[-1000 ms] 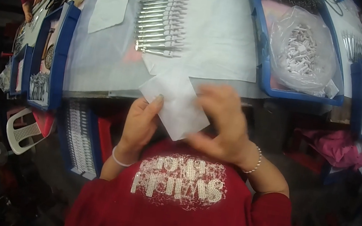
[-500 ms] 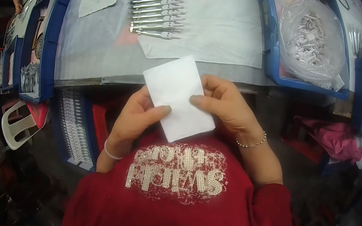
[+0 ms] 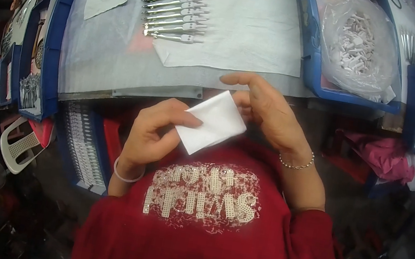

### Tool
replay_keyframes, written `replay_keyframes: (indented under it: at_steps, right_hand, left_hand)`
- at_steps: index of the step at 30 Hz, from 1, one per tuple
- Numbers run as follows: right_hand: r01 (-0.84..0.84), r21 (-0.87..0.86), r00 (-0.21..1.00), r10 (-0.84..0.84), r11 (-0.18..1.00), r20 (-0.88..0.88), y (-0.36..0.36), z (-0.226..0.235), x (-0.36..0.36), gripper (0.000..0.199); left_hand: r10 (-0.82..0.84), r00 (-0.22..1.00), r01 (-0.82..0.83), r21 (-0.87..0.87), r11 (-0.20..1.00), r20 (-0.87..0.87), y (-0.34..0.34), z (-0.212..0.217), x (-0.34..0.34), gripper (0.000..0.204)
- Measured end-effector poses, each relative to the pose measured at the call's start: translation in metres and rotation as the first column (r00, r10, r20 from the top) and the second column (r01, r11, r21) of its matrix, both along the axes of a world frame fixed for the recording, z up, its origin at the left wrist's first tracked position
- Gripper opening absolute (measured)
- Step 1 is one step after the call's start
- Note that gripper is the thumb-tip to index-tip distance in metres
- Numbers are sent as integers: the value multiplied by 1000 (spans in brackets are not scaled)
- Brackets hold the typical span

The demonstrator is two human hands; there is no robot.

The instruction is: Using a handheld rotary tool to polish small metal pins on a workshop table.

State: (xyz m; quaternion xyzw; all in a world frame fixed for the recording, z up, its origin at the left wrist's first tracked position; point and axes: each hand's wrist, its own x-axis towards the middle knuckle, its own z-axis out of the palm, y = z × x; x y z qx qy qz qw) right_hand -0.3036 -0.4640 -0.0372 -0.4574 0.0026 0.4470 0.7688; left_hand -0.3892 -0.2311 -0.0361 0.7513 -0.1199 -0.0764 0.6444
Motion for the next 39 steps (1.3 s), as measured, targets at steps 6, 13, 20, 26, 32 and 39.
replay_keyframes:
  at_steps: [6,13,20,26,32,39]
  right_hand:
    - [-46,-144,980,72,988,183,0,-3,-3,56]
    - [41,-216,922,46,976,386,-8,-10,-1,49]
    - [-6,-417,750,280,909,599,-23,5,10,23]
    - [52,-177,966,-5,983,258,-25,-1,8,10]
    - [70,-193,967,-19,979,254,-26,-5,5,10]
    - [77,-166,960,-28,983,279,-28,-8,5,16]
  left_hand:
    - [-77,985,68,67,995,157,-6,2,9,44]
    - [183,931,-226,-103,969,-315,-34,-2,7,53]
    - [51,946,-83,-89,993,-319,-44,0,15,52]
    - [-76,757,-373,-524,766,-649,-44,-4,20,40]
    - [12,841,-273,-406,872,-540,-52,-3,16,44]
    - [246,962,-250,-17,968,-117,-49,-11,18,24]
